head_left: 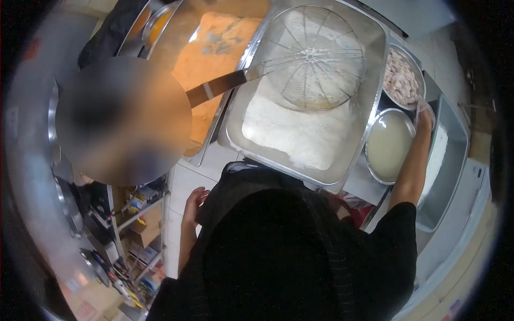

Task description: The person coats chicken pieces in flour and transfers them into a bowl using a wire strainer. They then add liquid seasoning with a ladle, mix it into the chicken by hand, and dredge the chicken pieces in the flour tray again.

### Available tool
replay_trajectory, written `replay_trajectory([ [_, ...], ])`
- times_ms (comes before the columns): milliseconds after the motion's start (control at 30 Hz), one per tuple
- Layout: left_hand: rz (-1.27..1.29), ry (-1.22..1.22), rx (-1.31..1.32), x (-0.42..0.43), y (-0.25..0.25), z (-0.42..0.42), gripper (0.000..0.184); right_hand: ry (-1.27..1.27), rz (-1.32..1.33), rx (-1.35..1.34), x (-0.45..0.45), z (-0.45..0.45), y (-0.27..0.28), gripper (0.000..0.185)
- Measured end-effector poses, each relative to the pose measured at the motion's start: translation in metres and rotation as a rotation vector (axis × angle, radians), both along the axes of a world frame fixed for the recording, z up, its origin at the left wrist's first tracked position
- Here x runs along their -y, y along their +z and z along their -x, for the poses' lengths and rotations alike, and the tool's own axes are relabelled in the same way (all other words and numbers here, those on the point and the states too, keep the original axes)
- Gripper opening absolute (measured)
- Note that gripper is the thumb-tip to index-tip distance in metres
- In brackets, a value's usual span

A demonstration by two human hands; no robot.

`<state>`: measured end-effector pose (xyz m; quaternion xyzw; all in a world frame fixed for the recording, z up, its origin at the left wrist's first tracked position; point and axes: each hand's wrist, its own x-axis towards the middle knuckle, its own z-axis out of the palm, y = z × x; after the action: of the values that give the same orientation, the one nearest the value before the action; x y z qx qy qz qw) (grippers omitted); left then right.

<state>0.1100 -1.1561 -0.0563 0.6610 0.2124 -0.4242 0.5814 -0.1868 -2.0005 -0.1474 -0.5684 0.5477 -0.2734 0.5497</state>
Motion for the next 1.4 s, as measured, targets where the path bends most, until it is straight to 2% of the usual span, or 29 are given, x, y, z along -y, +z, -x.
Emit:
replay_trajectory([
  [67, -0.089, -0.082, 0.069, -0.026, -0.035, 0.011, 0.039, 0.037, 0.034, 0.065, 0.001, 0.009, 0.005, 0.054],
  [100, -0.019, -0.217, 0.004, -0.078, -0.103, 0.008, 0.042, -0.002, 0.036, 0.210, -0.003, 0.014, 0.011, 0.045],
  [133, -0.095, -0.235, 0.027, -0.084, -0.116, 0.016, 0.041, -0.043, 0.038, 0.353, -0.007, 0.018, 0.018, 0.037],
  [167, -0.158, -0.252, 0.049, -0.080, -0.128, 0.019, 0.041, -0.156, 0.038, 0.195, -0.016, 0.006, 0.040, 0.040],
  [200, -0.208, -0.262, 0.057, -0.078, -0.136, 0.023, 0.041, -0.137, 0.049, 0.187, -0.002, 0.020, 0.037, 0.040],
  [267, -0.303, -0.278, 0.097, -0.067, -0.151, 0.025, 0.040, -0.013, 0.149, 0.385, 0.020, 0.043, 0.039, 0.041],
  [367, -0.427, -0.280, 0.156, -0.069, -0.184, 0.021, 0.040, -0.033, 0.324, 0.241, -0.022, 0.050, 0.115, 0.043],
  [433, -0.492, -0.238, 0.206, -0.064, -0.176, 0.017, 0.039, -0.010, 0.440, 0.168, -0.060, 0.058, 0.163, 0.043],
  [467, -0.484, -0.205, 0.251, -0.064, -0.173, 0.014, 0.039, -0.044, 0.332, 0.049, -0.110, 0.046, 0.203, 0.044],
  [500, -0.462, -0.144, 0.350, -0.055, -0.137, 0.018, 0.036, -0.087, 0.224, -0.070, -0.162, 0.034, 0.233, 0.045],
  [533, -0.451, -0.151, 0.327, -0.055, -0.137, 0.009, 0.036, -0.088, 0.234, -0.095, -0.186, 0.022, 0.246, 0.045],
  [600, -0.240, -0.176, 0.470, -0.066, -0.142, -0.003, 0.033, -0.306, 0.204, -0.050, -0.248, 0.032, 0.268, 0.046],
  [667, -0.021, -0.262, 0.607, -0.074, -0.140, -0.014, 0.033, -0.277, 0.192, -0.096, -0.313, 0.042, 0.284, 0.043],
  [733, 0.149, -0.351, 0.544, -0.067, -0.091, -0.022, 0.038, -0.206, 0.197, -0.109, -0.391, 0.038, 0.293, 0.036],
  [800, 0.292, -0.454, 0.391, -0.063, -0.040, -0.024, 0.041, 0.050, 0.086, -0.035, -0.452, 0.042, 0.280, 0.029],
  [833, 0.305, -0.427, 0.380, -0.060, -0.028, -0.021, 0.041, 0.113, 0.078, -0.069, -0.477, 0.045, 0.267, 0.027],
  [867, 0.444, -0.513, 0.271, -0.061, -0.018, -0.020, 0.047, 0.180, 0.068, -0.099, -0.501, 0.048, 0.250, 0.026],
  [900, 0.579, -0.601, 0.167, -0.063, -0.013, -0.018, 0.054, 0.377, 0.266, -0.332, -0.525, 0.046, 0.232, 0.026],
  [933, 0.581, -0.579, 0.169, -0.069, -0.010, -0.013, 0.054, 0.358, 0.224, -0.490, -0.595, -0.006, 0.243, 0.030],
  [967, 0.704, -0.525, 0.033, -0.077, -0.005, -0.006, 0.058, 0.558, 0.250, -0.297, -0.607, -0.004, 0.207, 0.035],
  [1000, 0.827, -0.473, -0.098, -0.084, -0.002, -0.003, 0.063, 0.625, 0.287, -0.518, -0.625, -0.013, 0.183, 0.039],
  [1033, 0.871, -0.426, -0.159, -0.099, -0.011, -0.001, 0.067, 0.399, -0.053, -0.119, -0.681, -0.053, 0.177, 0.037],
  [1100, 0.656, -0.169, -0.086, -0.127, -0.016, 0.001, 0.062, 0.497, -0.278, -0.384, -0.730, -0.119, 0.172, 0.034],
  [1133, 0.612, -0.029, -0.213, -0.150, -0.022, -0.005, 0.056, 0.667, -0.358, -0.128, -0.732, -0.129, 0.127, 0.027],
  [1167, 0.592, 0.097, -0.213, -0.174, -0.047, -0.003, 0.052, 0.812, -0.261, -0.232, -0.734, -0.146, 0.089, 0.024],
  [1233, 0.473, 0.175, -0.167, -0.217, -0.063, -0.004, 0.061, 0.970, -0.158, -0.332, -0.752, -0.186, 0.063, 0.020],
  [1300, 0.382, 0.245, -0.065, -0.248, -0.067, -0.005, 0.057, 1.131, -0.180, -0.271, -0.775, -0.231, 0.064, 0.019],
  [1333, 0.375, 0.260, -0.069, -0.263, -0.077, -0.007, 0.057, 1.144, -0.189, -0.276, -0.777, -0.246, 0.048, 0.019],
  [1400, 0.402, 0.388, -0.107, -0.286, -0.102, -0.002, 0.061, 1.297, -0.526, -0.178, -0.782, -0.278, 0.017, 0.023],
])
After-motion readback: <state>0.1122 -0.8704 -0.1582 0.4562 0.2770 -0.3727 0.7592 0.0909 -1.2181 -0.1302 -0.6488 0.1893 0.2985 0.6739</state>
